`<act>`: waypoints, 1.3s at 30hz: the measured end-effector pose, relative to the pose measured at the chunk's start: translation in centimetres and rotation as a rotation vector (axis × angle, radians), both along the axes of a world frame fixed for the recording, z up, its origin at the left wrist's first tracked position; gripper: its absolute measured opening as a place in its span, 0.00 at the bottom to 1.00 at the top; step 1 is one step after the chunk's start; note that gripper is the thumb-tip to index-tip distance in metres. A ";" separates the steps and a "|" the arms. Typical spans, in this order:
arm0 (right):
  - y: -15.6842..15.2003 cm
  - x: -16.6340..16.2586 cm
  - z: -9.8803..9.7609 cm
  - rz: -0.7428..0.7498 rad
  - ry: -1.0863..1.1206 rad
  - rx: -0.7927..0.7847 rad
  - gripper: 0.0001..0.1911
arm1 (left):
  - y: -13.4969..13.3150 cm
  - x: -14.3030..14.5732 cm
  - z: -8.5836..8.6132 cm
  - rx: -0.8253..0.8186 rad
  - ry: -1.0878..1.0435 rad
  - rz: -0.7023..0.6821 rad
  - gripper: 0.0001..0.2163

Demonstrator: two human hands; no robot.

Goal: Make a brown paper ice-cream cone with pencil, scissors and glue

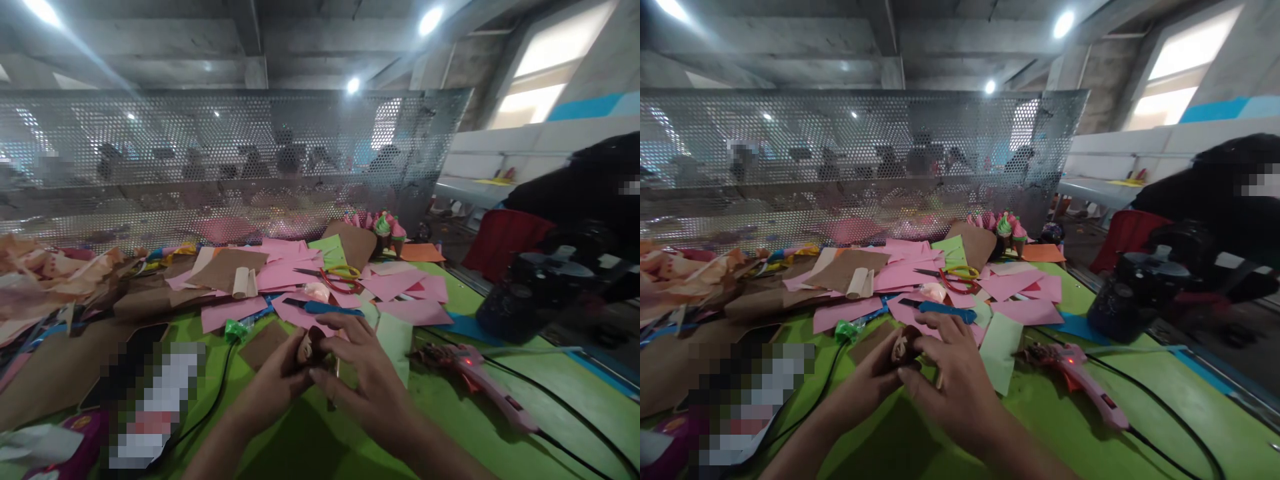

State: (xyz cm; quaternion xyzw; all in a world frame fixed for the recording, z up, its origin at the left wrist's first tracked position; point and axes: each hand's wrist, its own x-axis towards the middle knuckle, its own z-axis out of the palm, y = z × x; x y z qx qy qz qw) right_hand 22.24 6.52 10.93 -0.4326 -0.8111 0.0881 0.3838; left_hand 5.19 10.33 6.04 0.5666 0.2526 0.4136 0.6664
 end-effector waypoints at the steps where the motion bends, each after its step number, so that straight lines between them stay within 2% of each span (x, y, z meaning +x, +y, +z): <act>1: 0.1 0.2 0.0 0.001 0.040 0.017 0.08 | 0.1 0.0 0.0 0.002 0.006 0.008 0.23; 4: 0.1 0.5 -0.1 -0.013 0.096 0.107 0.11 | 0.3 -0.2 0.1 0.082 0.042 0.019 0.19; 7: 0.2 0.4 -0.2 -0.004 0.027 0.165 0.14 | 0.3 -0.2 0.2 0.090 0.011 -0.006 0.17; 11: 0.2 0.1 -0.2 -0.009 -0.049 0.144 0.13 | 0.1 -0.1 0.1 0.021 -0.022 0.018 0.20; 15: 0.1 -0.2 -0.1 0.009 -0.045 0.091 0.10 | -0.1 0.0 0.0 0.003 -0.028 0.010 0.22; 19: -0.2 -0.6 -0.1 0.036 -0.017 0.110 0.11 | -0.2 -0.1 0.2 0.009 -0.042 -0.013 0.24; 26: 0.0 -0.1 0.1 0.015 -0.025 0.124 0.16 | 0.2 -0.2 0.0 0.078 -0.055 -0.047 0.16; 28: 0.1 0.0 0.1 -0.012 -0.049 0.135 0.17 | 0.2 -0.2 0.0 0.071 -0.062 -0.056 0.17; 33: -0.4 -0.4 0.2 -0.037 -0.122 0.084 0.09 | -0.2 0.0 0.5 0.026 -0.012 0.039 0.20; 39: -0.6 -0.6 0.1 -0.039 -0.100 0.146 0.05 | -0.3 0.2 0.7 -0.003 -0.080 -0.001 0.17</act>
